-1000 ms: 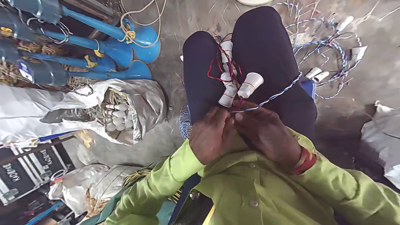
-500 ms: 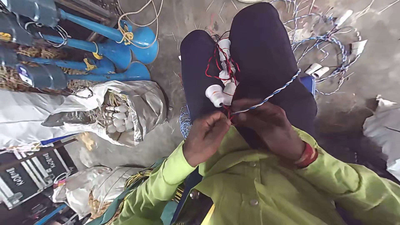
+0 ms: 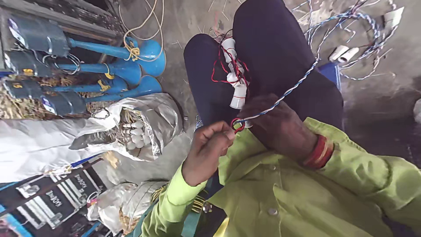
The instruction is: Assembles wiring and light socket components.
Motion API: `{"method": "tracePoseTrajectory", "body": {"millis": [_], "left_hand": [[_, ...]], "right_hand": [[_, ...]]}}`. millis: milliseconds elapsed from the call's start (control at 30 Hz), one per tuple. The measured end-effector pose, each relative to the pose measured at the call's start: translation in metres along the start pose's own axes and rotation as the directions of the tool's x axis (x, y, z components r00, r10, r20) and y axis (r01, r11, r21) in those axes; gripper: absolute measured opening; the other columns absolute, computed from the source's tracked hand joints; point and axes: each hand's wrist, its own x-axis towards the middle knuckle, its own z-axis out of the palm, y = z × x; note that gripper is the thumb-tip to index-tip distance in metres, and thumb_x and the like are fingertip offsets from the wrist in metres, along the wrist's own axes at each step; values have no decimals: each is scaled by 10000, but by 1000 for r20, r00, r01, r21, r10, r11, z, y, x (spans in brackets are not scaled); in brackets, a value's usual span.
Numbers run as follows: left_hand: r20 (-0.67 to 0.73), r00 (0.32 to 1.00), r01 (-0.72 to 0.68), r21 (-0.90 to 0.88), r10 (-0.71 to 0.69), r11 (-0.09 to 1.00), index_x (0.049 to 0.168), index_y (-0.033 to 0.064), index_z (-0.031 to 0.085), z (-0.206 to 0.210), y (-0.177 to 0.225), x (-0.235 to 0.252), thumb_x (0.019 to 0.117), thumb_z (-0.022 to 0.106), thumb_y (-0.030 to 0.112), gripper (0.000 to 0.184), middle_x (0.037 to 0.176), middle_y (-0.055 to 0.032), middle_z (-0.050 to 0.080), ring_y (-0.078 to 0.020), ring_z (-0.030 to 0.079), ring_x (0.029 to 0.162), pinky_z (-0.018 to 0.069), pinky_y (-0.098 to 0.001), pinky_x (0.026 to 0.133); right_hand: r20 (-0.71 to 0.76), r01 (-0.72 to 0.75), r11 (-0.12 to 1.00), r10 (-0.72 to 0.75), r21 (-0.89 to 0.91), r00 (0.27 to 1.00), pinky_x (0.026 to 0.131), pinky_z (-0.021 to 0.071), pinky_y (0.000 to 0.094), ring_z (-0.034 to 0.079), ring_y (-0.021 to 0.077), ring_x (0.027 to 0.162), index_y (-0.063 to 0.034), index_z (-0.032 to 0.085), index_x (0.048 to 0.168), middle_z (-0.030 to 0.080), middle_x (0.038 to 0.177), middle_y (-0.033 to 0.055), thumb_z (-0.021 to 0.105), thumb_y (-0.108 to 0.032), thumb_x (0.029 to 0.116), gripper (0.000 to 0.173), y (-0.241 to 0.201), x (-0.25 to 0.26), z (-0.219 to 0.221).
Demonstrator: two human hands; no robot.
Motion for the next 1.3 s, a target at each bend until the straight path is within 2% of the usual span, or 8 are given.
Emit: {"method": "tracePoseTrajectory", "body": {"millis": [267,500,600,733,867,1067,1200,1300], "left_hand": [[52,998,47,-113,-41,992,789,151,643,18,32,-19,1008,534,143,245,626,136,442,43,414,542,341,-135,499],[59,979,-204,406,197,891,765,137,612,-1,39,2,986,543,113,233,612,126,470,53,430,545,354,-122,509],[132,970,-243,495,203,835,762,99,615,3,44,7,973,554,70,222,618,109,500,58,456,551,377,-110,506],[233,947,-310,496,220,811,758,56,618,16,51,13,964,580,48,210,628,78,527,41,485,563,403,-125,505],[89,938,-341,417,335,843,889,62,683,8,45,16,1031,576,131,190,706,70,597,17,514,586,446,-150,529],[66,979,-199,525,193,828,1291,-33,641,1,6,26,1056,430,100,342,1179,-98,712,-138,690,1050,587,-350,920],[54,978,-203,435,199,877,1127,-57,703,3,-5,24,966,543,-3,233,835,-36,685,-33,595,667,519,-199,590],[12,977,-206,335,214,919,1064,-47,713,-5,-5,20,955,535,-26,210,840,-21,697,-5,576,647,497,-168,581]], "right_hand": [[-47,63,994,-67,-86,997,885,527,488,653,362,1051,-70,743,1104,712,1027,139,522,-95,993,248,0,0,0],[-60,85,993,-90,-79,994,705,584,386,726,256,841,-50,759,1023,750,930,122,563,-150,1000,222,-10,-8,-44],[-215,197,979,-204,-55,955,845,502,352,630,229,999,-107,732,1091,693,1051,100,658,-226,996,169,-22,-1,-62],[-55,235,971,-232,53,971,1147,322,618,600,303,1256,-136,751,1148,722,1188,75,586,-302,1029,263,-14,19,-51],[-7,166,971,-167,172,986,977,519,397,696,162,996,-80,771,1027,754,993,32,554,-277,1049,294,-6,23,-48],[19,-178,873,190,455,982,717,558,108,657,-59,820,-57,752,1045,729,946,-57,638,-221,1008,203,-6,25,-59],[69,-103,926,83,364,994,798,568,152,664,-9,901,-54,736,1069,716,996,-27,655,-229,991,208,1,28,-62],[86,25,967,-49,254,995,831,567,230,681,73,938,-63,777,995,737,977,27,676,-232,951,202,11,31,-69]]}}
